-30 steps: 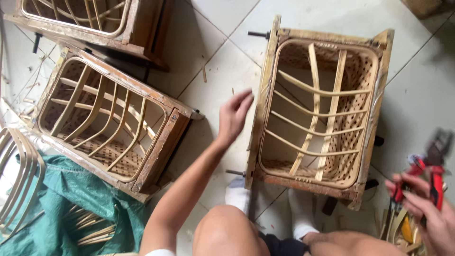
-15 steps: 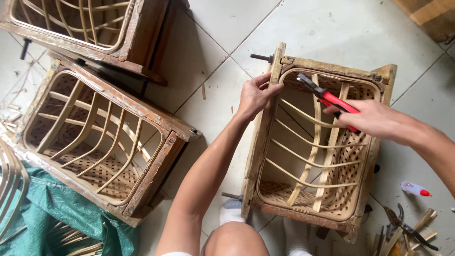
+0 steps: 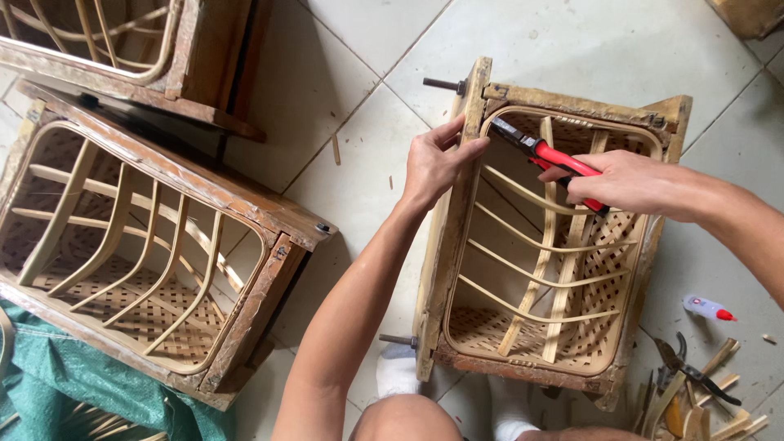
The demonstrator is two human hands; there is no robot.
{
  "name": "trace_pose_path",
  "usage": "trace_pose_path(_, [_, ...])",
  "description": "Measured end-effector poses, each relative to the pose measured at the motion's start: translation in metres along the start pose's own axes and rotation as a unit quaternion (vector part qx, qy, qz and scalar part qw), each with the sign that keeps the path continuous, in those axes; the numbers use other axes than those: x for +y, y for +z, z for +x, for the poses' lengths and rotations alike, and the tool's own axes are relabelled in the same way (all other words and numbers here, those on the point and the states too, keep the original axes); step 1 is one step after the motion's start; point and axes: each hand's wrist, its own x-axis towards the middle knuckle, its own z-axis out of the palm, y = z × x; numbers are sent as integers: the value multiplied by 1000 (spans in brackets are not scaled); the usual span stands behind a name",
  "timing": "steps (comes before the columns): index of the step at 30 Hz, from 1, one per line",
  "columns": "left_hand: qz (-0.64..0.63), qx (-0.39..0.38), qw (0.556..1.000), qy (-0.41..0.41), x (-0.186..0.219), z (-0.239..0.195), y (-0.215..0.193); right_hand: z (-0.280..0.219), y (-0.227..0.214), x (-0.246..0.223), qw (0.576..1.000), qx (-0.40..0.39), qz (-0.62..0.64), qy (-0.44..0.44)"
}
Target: The person repairs a rectangular woven basket by hammering its frame, cutting excess material with pliers, and applying glue to the edges. The person uses a hammer, pliers, and a glue bottle to secure and trim the basket structure.
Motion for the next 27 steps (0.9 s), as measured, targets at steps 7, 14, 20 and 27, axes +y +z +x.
trace_pose_path(7, [48, 6, 999, 9, 11, -4, -3, 0, 1, -4, 1000, -1, -12, 16])
trace_pose_path(14, [17, -3, 1000, 11, 3, -3, -1, 15, -5, 0, 999, -8, -37, 10])
trace_pose_path(20, [38, -1, 999, 10, -4, -2, -2, 35, -5, 15, 996, -27, -72, -35])
trace_pose_path(27, [-21, -22, 1000, 5, -1, 1, -1, 35, 1, 16, 998, -32, -27, -52])
